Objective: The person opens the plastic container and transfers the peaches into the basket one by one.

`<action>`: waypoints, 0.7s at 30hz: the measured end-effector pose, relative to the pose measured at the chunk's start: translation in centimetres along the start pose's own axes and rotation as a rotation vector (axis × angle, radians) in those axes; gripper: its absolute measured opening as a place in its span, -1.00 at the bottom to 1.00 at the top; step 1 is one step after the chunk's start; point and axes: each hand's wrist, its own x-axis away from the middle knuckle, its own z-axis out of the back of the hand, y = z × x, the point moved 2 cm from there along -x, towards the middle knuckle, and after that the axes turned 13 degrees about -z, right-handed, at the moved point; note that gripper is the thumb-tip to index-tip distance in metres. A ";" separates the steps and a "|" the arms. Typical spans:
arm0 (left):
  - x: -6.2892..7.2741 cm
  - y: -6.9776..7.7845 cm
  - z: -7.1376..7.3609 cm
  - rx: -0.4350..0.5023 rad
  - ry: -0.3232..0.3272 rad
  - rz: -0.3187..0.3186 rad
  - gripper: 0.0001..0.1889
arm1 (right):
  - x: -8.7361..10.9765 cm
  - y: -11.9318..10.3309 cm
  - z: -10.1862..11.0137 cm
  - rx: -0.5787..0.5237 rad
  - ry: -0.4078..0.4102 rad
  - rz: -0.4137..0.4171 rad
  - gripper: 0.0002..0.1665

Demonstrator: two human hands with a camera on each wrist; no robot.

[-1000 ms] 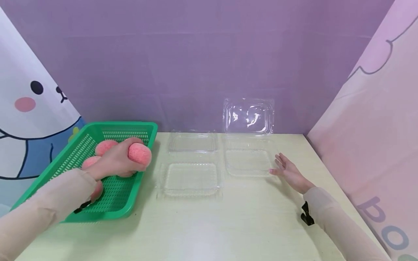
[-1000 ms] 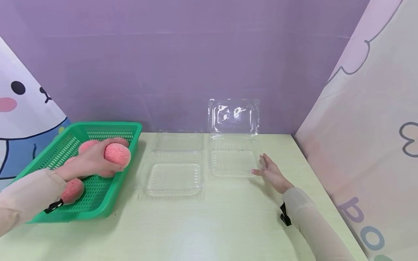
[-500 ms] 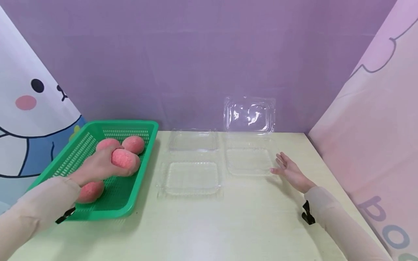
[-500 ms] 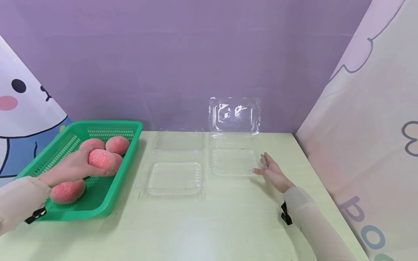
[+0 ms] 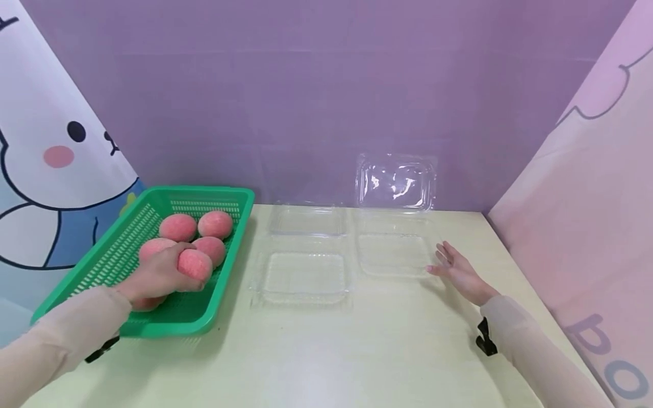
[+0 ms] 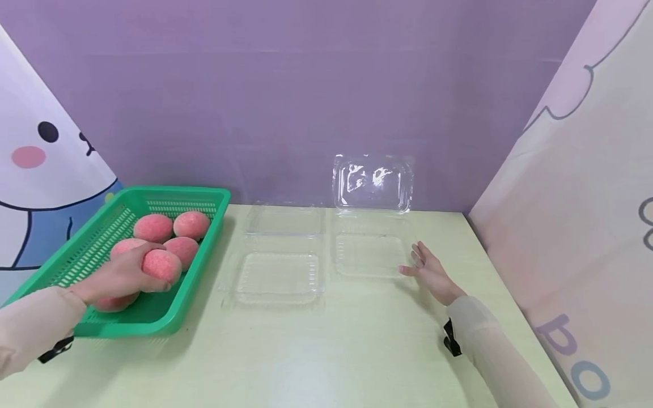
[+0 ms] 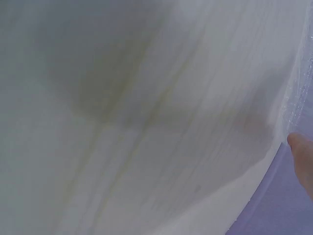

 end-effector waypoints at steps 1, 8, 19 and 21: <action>-0.1 -0.2 -0.3 0.019 -0.003 -0.001 -0.45 | 0.0 0.0 0.0 0.000 -0.001 0.002 0.17; -0.2 -2.1 -1.5 0.003 -0.040 0.034 -0.66 | 0.0 -0.1 0.1 -0.002 -0.005 0.005 0.15; 0.2 -2.7 -2.5 -0.121 -0.086 -0.040 -0.58 | 0.0 0.2 0.1 -0.004 -0.005 0.011 0.18; 0.2 -2.6 -2.6 -0.111 -0.094 -0.040 -0.58 | 0.1 0.2 0.1 -0.002 -0.004 0.011 0.18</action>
